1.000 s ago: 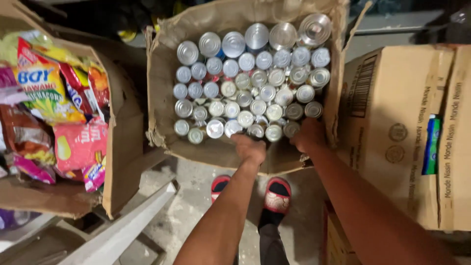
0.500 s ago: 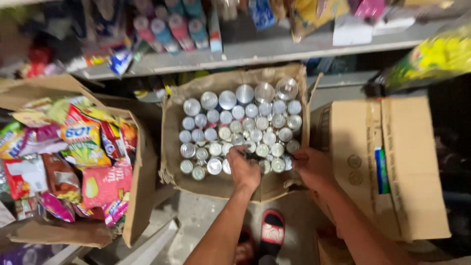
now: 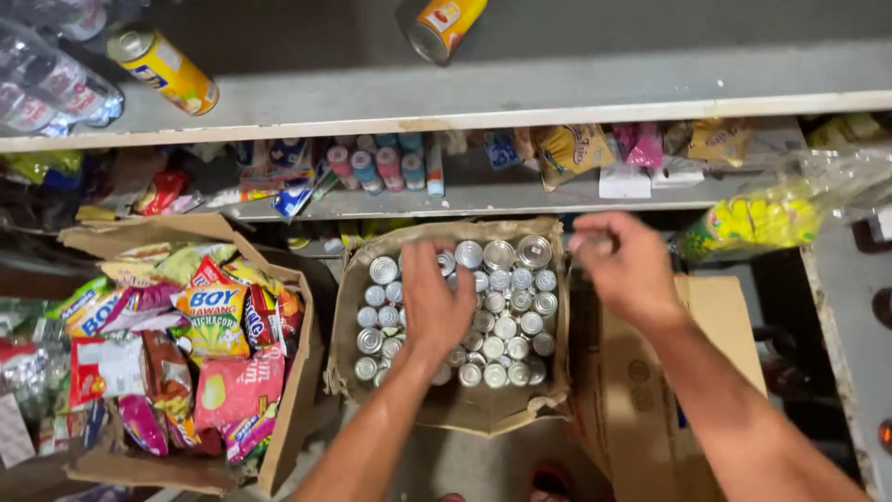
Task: Take canned goods from a cardboard box and organize them on a grocery store shelf.
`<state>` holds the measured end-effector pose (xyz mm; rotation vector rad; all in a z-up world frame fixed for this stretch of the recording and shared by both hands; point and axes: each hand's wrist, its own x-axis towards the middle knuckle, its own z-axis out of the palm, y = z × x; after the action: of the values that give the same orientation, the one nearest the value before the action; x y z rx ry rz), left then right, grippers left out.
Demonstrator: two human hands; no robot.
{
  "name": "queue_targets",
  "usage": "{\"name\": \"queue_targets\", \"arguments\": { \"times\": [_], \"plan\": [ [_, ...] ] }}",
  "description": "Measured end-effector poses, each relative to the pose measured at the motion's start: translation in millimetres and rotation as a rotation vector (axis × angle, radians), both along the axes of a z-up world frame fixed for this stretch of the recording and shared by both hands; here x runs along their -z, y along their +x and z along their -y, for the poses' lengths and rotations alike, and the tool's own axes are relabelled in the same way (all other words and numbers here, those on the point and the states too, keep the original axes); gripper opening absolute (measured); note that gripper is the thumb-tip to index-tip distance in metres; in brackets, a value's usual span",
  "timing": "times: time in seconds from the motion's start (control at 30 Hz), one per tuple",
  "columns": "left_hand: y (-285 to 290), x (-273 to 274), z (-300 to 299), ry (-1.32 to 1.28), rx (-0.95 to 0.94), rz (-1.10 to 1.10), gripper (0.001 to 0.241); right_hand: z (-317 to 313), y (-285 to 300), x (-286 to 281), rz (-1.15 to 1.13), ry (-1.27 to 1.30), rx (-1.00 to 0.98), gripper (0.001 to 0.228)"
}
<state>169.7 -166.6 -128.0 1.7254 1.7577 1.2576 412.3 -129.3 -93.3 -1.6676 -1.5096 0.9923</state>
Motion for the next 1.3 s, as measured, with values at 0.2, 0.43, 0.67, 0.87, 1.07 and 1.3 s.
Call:
{"name": "queue_targets", "arguments": {
  "times": [0.2, 0.43, 0.67, 0.87, 1.07, 1.3],
  "plan": [
    [-3.2, -80.2, -91.6, 0.358, -0.061, -0.116, 0.026, -69.8, -13.6, -53.5, 0.179, 0.396, -0.132, 0.025],
    [-12.8, -105.1, -190.3, 0.255, -0.201, -0.054, 0.067, -150.6, -65.5, -93.4, 0.055, 0.422, -0.339, 0.078],
    [0.6, -105.7, -216.4, -0.238, -0.329, -0.288, 0.112, -223.4, -80.8, -66.1, 0.427, 0.507, -0.45, 0.108],
    [3.5, -91.7, -217.1, -0.217, -0.354, -0.472, 0.075, -262.8, -81.8, -51.9, 0.316, 0.55, -0.498, 0.143],
    [5.7, -100.8, -204.8, -0.229, -0.298, -0.451, 0.064, -231.8, -101.9, -101.9, 0.172, -0.023, -0.475, 0.137],
    [3.2, -98.4, -206.4, -0.126, -0.299, -0.418, 0.066, -230.5, -98.5, -95.2, 0.117, -0.027, -0.49, 0.131]
  ]
}}
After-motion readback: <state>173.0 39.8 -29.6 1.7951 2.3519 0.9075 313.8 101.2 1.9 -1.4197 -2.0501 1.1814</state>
